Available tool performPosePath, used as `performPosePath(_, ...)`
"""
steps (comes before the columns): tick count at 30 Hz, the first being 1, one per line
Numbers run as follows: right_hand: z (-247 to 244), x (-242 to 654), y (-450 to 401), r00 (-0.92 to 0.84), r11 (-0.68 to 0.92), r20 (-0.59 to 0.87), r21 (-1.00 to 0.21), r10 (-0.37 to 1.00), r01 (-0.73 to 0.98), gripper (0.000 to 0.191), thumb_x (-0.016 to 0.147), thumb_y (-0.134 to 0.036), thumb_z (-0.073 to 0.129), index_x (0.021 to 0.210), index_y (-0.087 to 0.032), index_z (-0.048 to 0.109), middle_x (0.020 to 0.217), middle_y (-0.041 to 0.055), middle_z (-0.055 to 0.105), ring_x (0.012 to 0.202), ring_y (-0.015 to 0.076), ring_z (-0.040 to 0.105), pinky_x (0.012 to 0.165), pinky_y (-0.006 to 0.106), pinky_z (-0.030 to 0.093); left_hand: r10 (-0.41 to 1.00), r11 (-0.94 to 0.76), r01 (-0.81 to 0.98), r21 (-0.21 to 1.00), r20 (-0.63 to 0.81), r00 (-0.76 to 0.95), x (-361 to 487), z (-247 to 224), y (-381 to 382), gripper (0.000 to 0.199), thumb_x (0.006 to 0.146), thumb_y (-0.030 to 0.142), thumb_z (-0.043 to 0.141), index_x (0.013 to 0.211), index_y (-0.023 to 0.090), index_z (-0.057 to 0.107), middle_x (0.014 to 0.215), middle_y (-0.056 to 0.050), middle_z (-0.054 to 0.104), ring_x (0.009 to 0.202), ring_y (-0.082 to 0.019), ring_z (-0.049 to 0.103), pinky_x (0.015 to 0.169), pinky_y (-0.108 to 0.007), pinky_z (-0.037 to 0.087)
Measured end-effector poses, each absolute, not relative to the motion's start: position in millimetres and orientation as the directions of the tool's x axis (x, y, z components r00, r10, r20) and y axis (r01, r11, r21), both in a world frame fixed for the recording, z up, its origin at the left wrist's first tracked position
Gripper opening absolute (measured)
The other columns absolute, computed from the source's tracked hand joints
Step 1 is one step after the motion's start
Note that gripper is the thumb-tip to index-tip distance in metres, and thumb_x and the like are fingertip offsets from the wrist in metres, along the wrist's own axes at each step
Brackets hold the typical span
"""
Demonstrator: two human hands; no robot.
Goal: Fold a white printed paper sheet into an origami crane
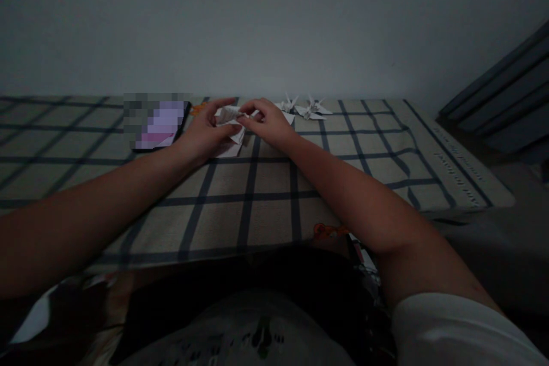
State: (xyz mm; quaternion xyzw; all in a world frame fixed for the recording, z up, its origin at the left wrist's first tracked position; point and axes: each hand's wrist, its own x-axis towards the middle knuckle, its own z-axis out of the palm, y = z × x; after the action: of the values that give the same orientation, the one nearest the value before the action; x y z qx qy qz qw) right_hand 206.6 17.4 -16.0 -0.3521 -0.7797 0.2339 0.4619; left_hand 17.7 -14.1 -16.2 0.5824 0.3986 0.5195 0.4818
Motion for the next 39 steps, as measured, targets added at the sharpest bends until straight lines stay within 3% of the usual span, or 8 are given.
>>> performPosePath(3, -12, 207, 13, -0.323, 0.697, 0.618, -0.641, 0.717, 0.321, 0.024, 0.087, -0.041, 0.079, 0.100, -0.022, 0.075, 0.109, 0.0076, 0.071, 0.098, 0.0212, 0.061, 0.091, 0.037, 0.055, 0.967, -0.213, -0.017, 0.977, 0.213, 0.143, 18, -16, -15, 0.076, 0.067, 0.016, 0.081, 0.140, 0.023, 0.058, 0.100, -0.006, 0.073, 0.070, -0.017, 0.069, 0.062, -0.030, 0.059)
performPosePath(8, -8, 209, 10, -0.315, 0.696, 0.620, -0.632, 0.718, 0.342, 0.016, 0.092, -0.036, 0.075, 0.089, -0.020, 0.072, 0.096, 0.0056, 0.068, 0.096, 0.0208, 0.059, 0.092, 0.037, 0.052, 0.961, -0.251, 0.049, 0.967, 0.243, 0.132, 16, -24, -9, 0.066, 0.070, 0.020, 0.081, 0.133, 0.024, 0.064, 0.096, -0.004, 0.072, 0.073, -0.019, 0.068, 0.066, -0.031, 0.057)
performPosePath(14, -9, 210, 14, -0.301, 0.653, 0.579, -0.663, 0.757, 0.367, 0.019, 0.091, -0.036, 0.075, 0.084, -0.019, 0.069, 0.089, 0.0036, 0.065, 0.090, 0.0191, 0.057, 0.087, 0.034, 0.050, 0.859, -0.503, 0.276, 0.819, 0.510, 0.050, 7, -18, -3, 0.042, 0.074, 0.032, 0.085, 0.114, 0.022, 0.075, 0.115, -0.007, 0.070, 0.104, -0.024, 0.066, 0.093, -0.036, 0.055)
performPosePath(17, -11, 209, 14, -0.322, 0.665, 0.581, -0.653, 0.747, 0.363, 0.024, 0.091, -0.040, 0.075, 0.083, -0.019, 0.067, 0.088, 0.0034, 0.064, 0.087, 0.0182, 0.057, 0.085, 0.033, 0.049, 0.834, -0.547, 0.300, 0.781, 0.540, 0.115, 6, -11, -10, 0.028, 0.083, 0.043, 0.081, 0.100, 0.021, 0.078, 0.104, -0.007, 0.073, 0.099, -0.022, 0.065, 0.086, -0.031, 0.053)
performPosePath(20, -13, 208, 16, -0.354, 0.686, 0.588, -0.638, 0.727, 0.350, 0.029, 0.092, -0.045, 0.074, 0.082, -0.019, 0.066, 0.086, 0.0030, 0.064, 0.085, 0.0175, 0.056, 0.082, 0.032, 0.049, 0.807, -0.585, 0.322, 0.744, 0.576, 0.135, 7, -7, -16, 0.030, 0.087, 0.050, 0.080, 0.089, 0.020, 0.079, 0.090, -0.005, 0.076, 0.090, -0.020, 0.066, 0.082, -0.030, 0.052)
performPosePath(24, -16, 208, 18, -0.384, 0.707, 0.594, -0.622, 0.707, 0.338, 0.029, 0.091, -0.044, 0.073, 0.079, -0.019, 0.064, 0.083, 0.0018, 0.063, 0.080, 0.0159, 0.055, 0.079, 0.031, 0.048, 0.783, -0.606, 0.374, 0.702, 0.609, 0.125, 7, -8, -17, 0.033, 0.087, 0.053, 0.080, 0.082, 0.020, 0.079, 0.085, -0.004, 0.078, 0.082, -0.018, 0.067, 0.077, -0.029, 0.050)
performPosePath(31, -16, 207, 16, -0.416, 0.727, 0.603, -0.625, 0.681, 0.284, 0.032, 0.093, -0.051, 0.069, 0.090, -0.019, 0.069, 0.090, 0.0035, 0.067, 0.085, 0.0170, 0.058, 0.080, 0.031, 0.049, 0.767, -0.618, 0.357, 0.701, 0.636, 0.081, 6, -9, -15, 0.028, 0.088, 0.047, 0.080, 0.079, 0.020, 0.077, 0.081, -0.003, 0.078, 0.081, -0.017, 0.069, 0.077, -0.029, 0.051)
performPosePath(39, -16, 208, 17, -0.413, 0.740, 0.616, -0.595, 0.670, 0.313, 0.026, 0.095, -0.043, 0.068, 0.084, -0.019, 0.068, 0.086, 0.0029, 0.066, 0.083, 0.0165, 0.058, 0.083, 0.032, 0.049, 0.824, -0.556, 0.261, 0.789, 0.565, 0.045, 9, -11, -16, 0.017, 0.085, 0.037, 0.081, 0.083, 0.020, 0.079, 0.082, -0.001, 0.078, 0.079, -0.016, 0.068, 0.075, -0.029, 0.053)
